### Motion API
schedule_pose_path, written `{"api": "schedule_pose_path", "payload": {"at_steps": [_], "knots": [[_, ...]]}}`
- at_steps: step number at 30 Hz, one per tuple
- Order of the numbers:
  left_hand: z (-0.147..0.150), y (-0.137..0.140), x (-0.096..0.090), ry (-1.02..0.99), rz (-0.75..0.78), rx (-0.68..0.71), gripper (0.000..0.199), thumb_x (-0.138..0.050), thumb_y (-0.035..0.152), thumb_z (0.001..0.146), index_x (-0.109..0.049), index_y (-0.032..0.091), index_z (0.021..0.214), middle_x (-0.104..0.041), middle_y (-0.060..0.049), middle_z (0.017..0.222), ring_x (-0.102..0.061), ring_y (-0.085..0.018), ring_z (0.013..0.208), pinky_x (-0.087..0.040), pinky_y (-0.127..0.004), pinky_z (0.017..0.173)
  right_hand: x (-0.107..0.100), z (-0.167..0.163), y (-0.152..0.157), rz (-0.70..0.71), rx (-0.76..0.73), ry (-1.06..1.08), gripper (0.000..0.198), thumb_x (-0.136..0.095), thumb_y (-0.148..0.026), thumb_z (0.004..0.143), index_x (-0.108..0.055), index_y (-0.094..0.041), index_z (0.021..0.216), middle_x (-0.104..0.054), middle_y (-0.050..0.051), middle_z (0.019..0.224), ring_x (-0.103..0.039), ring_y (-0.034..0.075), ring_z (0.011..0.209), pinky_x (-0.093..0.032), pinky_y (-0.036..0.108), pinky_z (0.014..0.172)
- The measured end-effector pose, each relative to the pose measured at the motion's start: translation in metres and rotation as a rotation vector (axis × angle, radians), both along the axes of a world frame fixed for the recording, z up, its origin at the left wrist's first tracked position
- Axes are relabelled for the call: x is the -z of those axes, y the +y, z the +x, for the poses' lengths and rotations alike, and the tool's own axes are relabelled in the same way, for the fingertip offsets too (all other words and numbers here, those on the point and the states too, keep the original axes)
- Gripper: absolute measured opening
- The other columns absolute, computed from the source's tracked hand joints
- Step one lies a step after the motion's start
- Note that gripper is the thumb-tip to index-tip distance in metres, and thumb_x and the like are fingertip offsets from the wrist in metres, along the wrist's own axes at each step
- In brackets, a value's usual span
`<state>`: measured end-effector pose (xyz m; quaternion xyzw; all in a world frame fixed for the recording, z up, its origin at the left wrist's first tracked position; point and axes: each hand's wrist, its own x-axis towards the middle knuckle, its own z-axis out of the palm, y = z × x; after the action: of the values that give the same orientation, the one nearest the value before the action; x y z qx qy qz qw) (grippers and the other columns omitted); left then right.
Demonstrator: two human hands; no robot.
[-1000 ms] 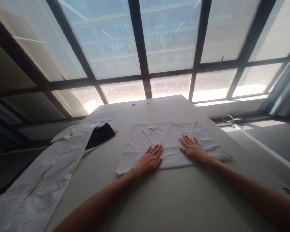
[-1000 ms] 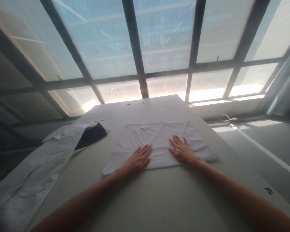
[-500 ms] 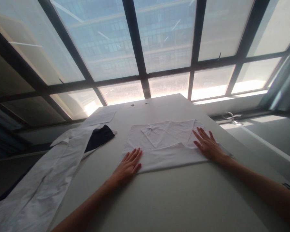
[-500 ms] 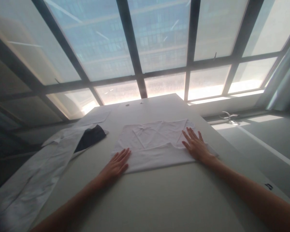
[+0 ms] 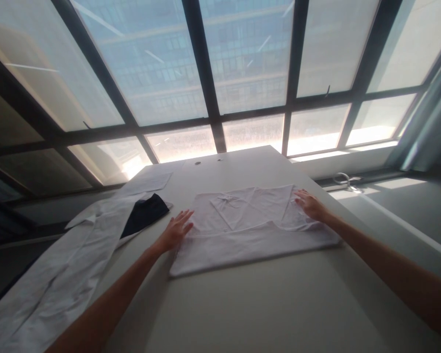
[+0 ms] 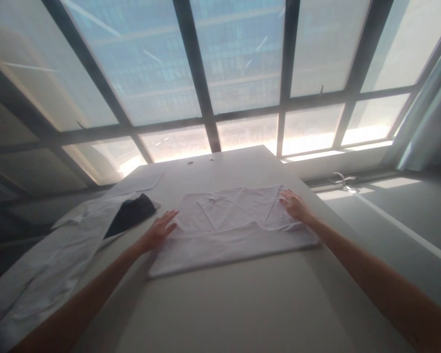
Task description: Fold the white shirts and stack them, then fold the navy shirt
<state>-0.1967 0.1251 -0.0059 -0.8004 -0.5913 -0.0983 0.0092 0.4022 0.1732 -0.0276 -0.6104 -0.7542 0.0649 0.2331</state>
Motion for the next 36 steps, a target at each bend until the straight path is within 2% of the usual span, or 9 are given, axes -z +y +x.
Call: {"api": "schedule_pose_path", "payload": {"at_steps": [4, 7, 11, 16, 21, 25, 29, 33, 36], "knots": [[0.005, 0.081, -0.014, -0.084, 0.048, 0.012, 0.072, -0.034, 0.061, 0.097, -0.049, 0.010, 0.146, -0.050, -0.016, 0.150, -0.043, -0.029, 0.142, -0.033, -0.044, 0.118, -0.003, 0.006, 0.051, 0.042, 0.021, 0.037, 0.043, -0.050, -0.027, 0.094, -0.064, -0.010, 0.132, -0.059, 0.019, 0.140, -0.049, 0.029, 0.137, -0.034, 0.041, 0.116], [0.016, 0.125, -0.020, -0.090, 0.031, 0.004, 0.063, -0.044, 0.053, 0.094, -0.054, 0.011, 0.140, -0.056, -0.015, 0.145, -0.049, -0.027, 0.137, -0.036, -0.040, 0.116, -0.004, 0.004, 0.080, 0.028, 0.025, 0.034, 0.040, -0.052, -0.023, 0.093, -0.066, -0.010, 0.128, -0.062, 0.020, 0.136, -0.055, 0.029, 0.131, -0.039, 0.041, 0.112], [0.028, 0.159, -0.015, -0.090, -0.005, -0.053, 0.047, -0.055, 0.040, 0.089, -0.064, 0.015, 0.128, -0.064, -0.014, 0.134, -0.056, -0.026, 0.129, -0.040, -0.038, 0.112, -0.004, -0.002, 0.108, -0.022, -0.004, 0.003, 0.035, -0.058, -0.026, 0.091, -0.071, -0.015, 0.122, -0.068, 0.015, 0.128, -0.062, 0.028, 0.123, -0.045, 0.036, 0.106], [0.028, 0.182, -0.007, -0.098, -0.033, -0.140, 0.031, -0.064, 0.036, 0.083, -0.074, 0.021, 0.110, -0.071, -0.011, 0.112, -0.059, -0.027, 0.121, -0.039, -0.038, 0.109, -0.009, -0.004, 0.131, -0.129, -0.048, -0.042, 0.032, -0.065, -0.025, 0.086, -0.074, -0.015, 0.115, -0.074, 0.013, 0.117, -0.069, 0.025, 0.108, -0.050, 0.031, 0.095], [0.025, 0.195, -0.017, -0.126, -0.067, -0.174, 0.020, -0.073, 0.033, 0.072, -0.075, 0.020, 0.087, -0.071, -0.011, 0.099, -0.063, -0.030, 0.108, -0.044, -0.039, 0.100, -0.022, -0.003, 0.140, -0.201, -0.103, -0.065, 0.028, -0.067, -0.022, 0.082, -0.077, -0.013, 0.107, -0.077, 0.010, 0.100, -0.071, 0.020, 0.086, -0.051, 0.023, 0.076], [0.026, 0.189, -0.028, -0.194, -0.064, -0.141, 0.015, -0.069, 0.030, 0.073, -0.072, 0.019, 0.083, -0.073, -0.011, 0.094, -0.068, -0.027, 0.093, -0.049, -0.034, 0.086, -0.028, -0.006, 0.138, -0.211, -0.130, -0.074, 0.021, -0.069, -0.018, 0.075, -0.079, -0.016, 0.093, -0.077, 0.006, 0.086, -0.068, 0.017, 0.073, -0.048, 0.022, 0.067], [0.025, 0.173, -0.044, -0.275, -0.010, -0.088, 0.018, -0.065, 0.032, 0.077, -0.071, 0.019, 0.088, -0.075, -0.010, 0.095, -0.069, -0.023, 0.090, -0.050, -0.031, 0.083, -0.033, -0.004, 0.132, -0.161, -0.130, -0.053, 0.016, -0.065, -0.016, 0.075, -0.078, -0.016, 0.085, -0.077, 0.006, 0.082, -0.067, 0.019, 0.073, -0.049, 0.024, 0.070], [0.020, 0.152, -0.062, -0.419, 0.128, -0.012, 0.023, -0.066, 0.039, 0.077, -0.071, 0.019, 0.085, -0.076, -0.008, 0.087, -0.069, -0.023, 0.085, -0.051, -0.034, 0.083, -0.044, 0.005, 0.119, -0.098, -0.148, -0.008, 0.016, -0.062, -0.016, 0.079, -0.077, -0.016, 0.084, -0.078, 0.007, 0.084, -0.070, 0.020, 0.080, -0.050, 0.024, 0.075], [0.019, 0.134, -0.071, -0.509, 0.216, 0.027, 0.030, -0.068, 0.045, 0.079, -0.074, 0.019, 0.092, -0.077, -0.007, 0.087, -0.071, -0.024, 0.085, -0.052, -0.036, 0.088, -0.050, 0.012, 0.103, -0.028, -0.189, 0.047, 0.014, -0.063, -0.019, 0.080, -0.077, -0.017, 0.084, -0.078, 0.007, 0.083, -0.071, 0.022, 0.081, -0.052, 0.027, 0.077]]}}
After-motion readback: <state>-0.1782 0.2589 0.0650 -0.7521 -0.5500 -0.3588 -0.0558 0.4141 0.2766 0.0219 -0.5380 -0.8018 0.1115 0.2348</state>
